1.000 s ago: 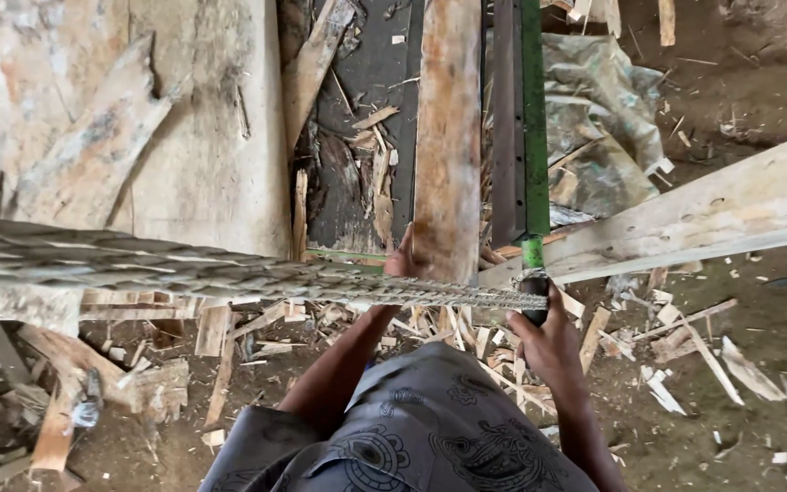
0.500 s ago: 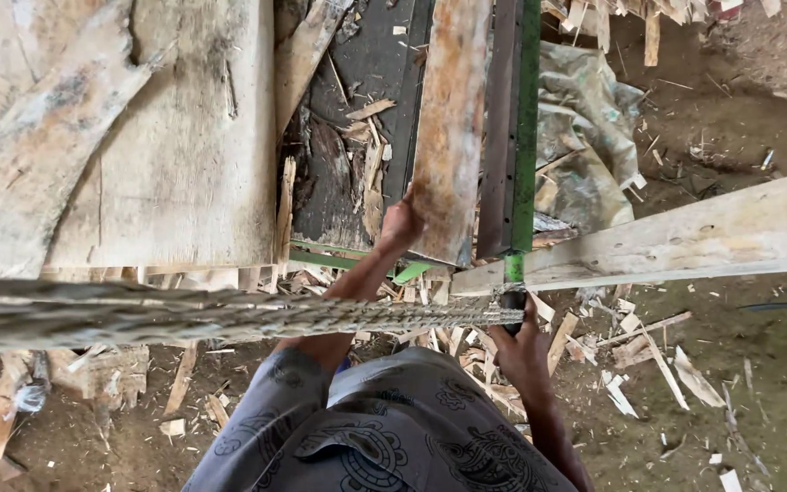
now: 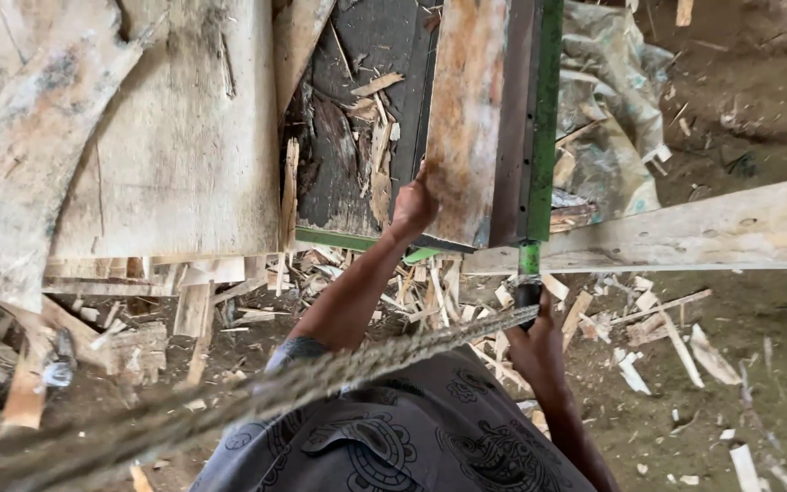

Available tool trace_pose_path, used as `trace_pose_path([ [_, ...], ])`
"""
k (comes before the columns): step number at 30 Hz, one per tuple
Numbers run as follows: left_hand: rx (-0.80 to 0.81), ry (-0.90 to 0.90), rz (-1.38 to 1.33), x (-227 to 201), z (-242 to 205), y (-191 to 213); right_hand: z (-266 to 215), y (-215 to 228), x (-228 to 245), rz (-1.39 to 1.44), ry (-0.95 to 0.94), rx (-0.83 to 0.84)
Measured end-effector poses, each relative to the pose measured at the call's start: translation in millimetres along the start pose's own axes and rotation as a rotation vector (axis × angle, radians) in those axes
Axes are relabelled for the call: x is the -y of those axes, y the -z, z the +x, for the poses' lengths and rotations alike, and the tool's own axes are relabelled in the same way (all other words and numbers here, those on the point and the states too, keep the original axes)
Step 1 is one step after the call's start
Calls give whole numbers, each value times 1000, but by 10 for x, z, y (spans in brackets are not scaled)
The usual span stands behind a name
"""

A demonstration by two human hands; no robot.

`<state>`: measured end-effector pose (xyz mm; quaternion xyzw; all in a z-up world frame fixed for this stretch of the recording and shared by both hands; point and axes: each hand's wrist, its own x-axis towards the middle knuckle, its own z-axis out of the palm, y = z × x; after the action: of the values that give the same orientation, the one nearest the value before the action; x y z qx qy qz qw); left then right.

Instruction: Trim thin sheets of bark or wood veneer using a manual guillotine-style cutter.

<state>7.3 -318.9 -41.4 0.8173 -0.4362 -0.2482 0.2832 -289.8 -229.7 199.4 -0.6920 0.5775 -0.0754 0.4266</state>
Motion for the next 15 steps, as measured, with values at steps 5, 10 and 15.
trace_pose_path([
  [5, 85, 60, 78, 62, -10, -22, -122, 138, 481, -29, -224, 5],
  [10, 114, 157, 0, -353, -114, 404, 631, -848, -1358, -21, 127, -39],
  [15, 211, 301, -145, -574, -273, 704, 927, -1202, -1706, -48, 81, -21],
])
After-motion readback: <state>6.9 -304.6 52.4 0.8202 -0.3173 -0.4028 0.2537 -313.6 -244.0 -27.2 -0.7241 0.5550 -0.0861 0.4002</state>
